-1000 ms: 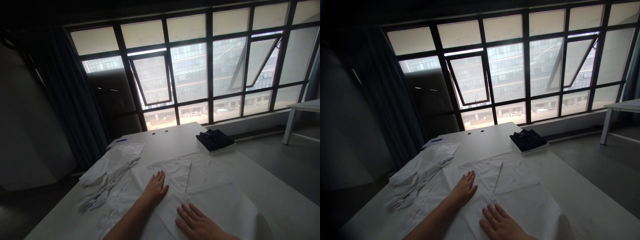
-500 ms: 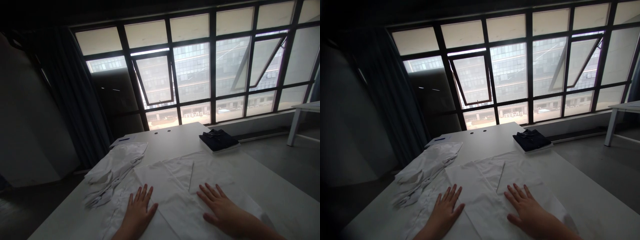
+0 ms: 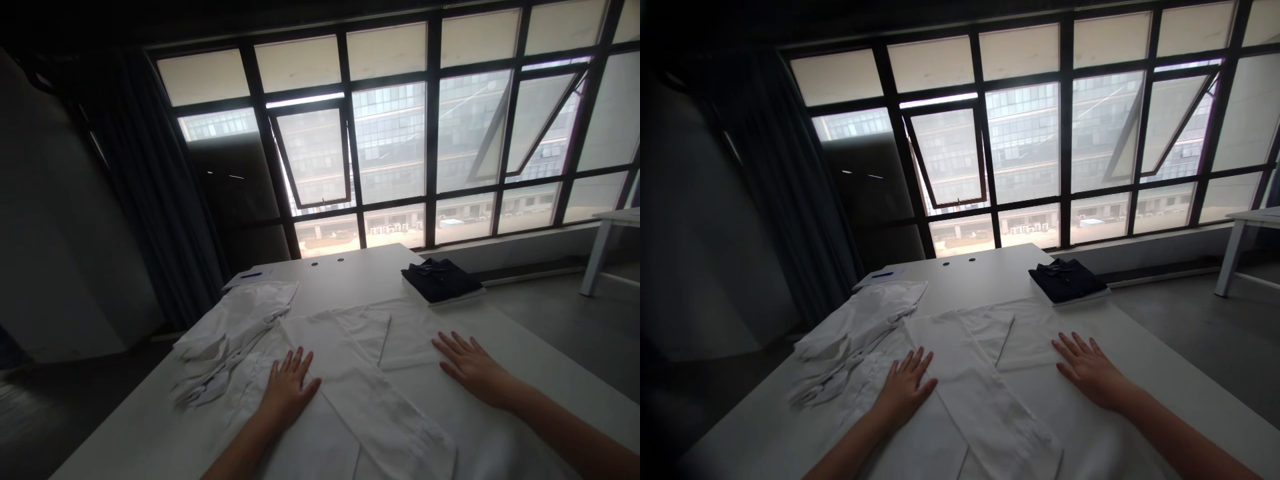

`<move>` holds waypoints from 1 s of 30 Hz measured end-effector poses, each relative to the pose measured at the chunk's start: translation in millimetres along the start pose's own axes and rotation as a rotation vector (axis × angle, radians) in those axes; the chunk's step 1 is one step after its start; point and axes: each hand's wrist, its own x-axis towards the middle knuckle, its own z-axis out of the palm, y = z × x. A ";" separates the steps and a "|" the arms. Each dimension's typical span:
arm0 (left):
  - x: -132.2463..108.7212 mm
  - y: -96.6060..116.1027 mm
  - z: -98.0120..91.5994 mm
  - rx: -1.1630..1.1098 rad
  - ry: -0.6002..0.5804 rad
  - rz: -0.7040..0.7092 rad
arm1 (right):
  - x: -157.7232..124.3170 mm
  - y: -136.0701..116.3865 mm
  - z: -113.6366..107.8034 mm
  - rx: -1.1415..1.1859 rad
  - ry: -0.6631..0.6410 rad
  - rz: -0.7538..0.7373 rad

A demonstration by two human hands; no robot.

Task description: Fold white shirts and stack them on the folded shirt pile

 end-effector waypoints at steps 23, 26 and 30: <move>-94.5 17.4 -43.4 -0.146 0.169 0.555 | -39.5 -143.9 -55.3 0.295 -0.002 -0.380; -93.1 51.9 -41.3 -0.106 0.120 0.840 | -44.2 -189.5 -16.1 0.106 0.112 -0.817; -87.2 72.3 -19.4 -0.066 0.174 0.984 | -44.1 -204.7 28.4 -0.080 0.403 -0.912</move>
